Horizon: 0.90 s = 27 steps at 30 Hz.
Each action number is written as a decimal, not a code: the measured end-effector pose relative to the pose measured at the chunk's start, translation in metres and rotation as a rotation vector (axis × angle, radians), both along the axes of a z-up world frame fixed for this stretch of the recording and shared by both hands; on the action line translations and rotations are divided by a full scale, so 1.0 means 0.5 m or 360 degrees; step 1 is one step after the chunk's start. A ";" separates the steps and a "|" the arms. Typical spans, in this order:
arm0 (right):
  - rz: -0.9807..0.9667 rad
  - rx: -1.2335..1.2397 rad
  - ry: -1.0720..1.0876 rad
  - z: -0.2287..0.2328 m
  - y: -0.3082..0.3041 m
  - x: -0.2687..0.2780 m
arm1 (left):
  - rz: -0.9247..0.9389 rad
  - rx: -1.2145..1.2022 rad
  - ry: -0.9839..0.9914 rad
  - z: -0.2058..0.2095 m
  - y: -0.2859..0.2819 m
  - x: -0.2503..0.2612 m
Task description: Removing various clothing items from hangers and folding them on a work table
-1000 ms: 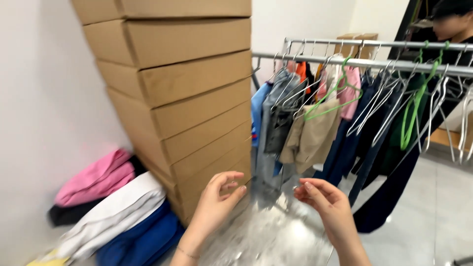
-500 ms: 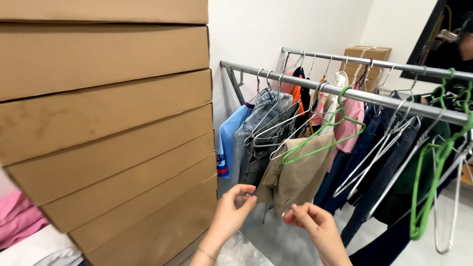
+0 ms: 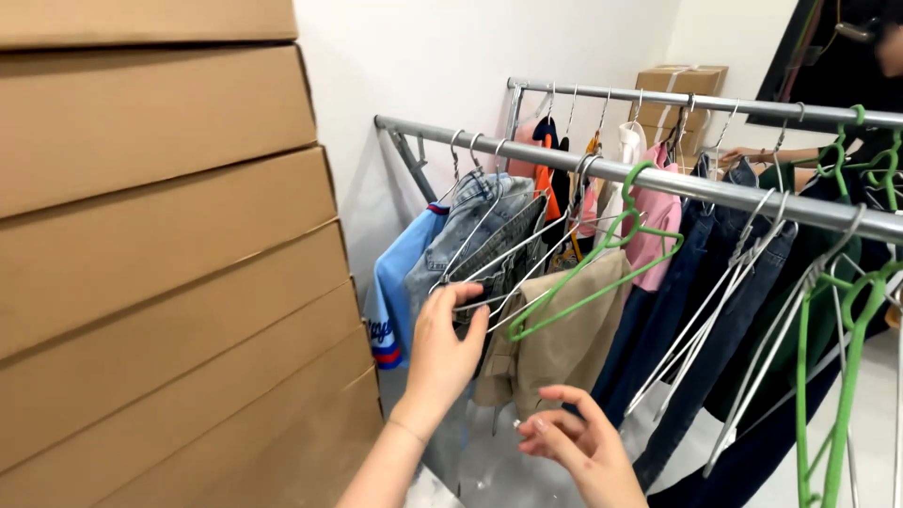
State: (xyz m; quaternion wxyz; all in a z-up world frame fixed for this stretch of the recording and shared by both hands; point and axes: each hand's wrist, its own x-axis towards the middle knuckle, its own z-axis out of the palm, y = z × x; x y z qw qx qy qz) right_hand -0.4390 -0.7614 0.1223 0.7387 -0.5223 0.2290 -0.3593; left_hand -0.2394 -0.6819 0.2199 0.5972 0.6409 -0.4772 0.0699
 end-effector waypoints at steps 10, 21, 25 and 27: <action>0.0204 -0.0318 -0.0189 -0.030 -0.144 0.096 | 0.0296 0.0946 -0.0378 0.049 -0.266 0.123; 0.0189 -0.0105 0.0022 -0.053 -0.206 0.118 | 0.0488 0.1114 0.0102 0.062 -0.275 0.083; 0.0137 -0.0012 0.0147 -0.046 -0.203 0.139 | 0.0565 0.1066 0.0277 0.081 -0.258 0.084; 0.0161 0.0064 0.0192 -0.050 -0.208 0.141 | 0.0579 0.1081 0.0354 0.087 -0.240 0.074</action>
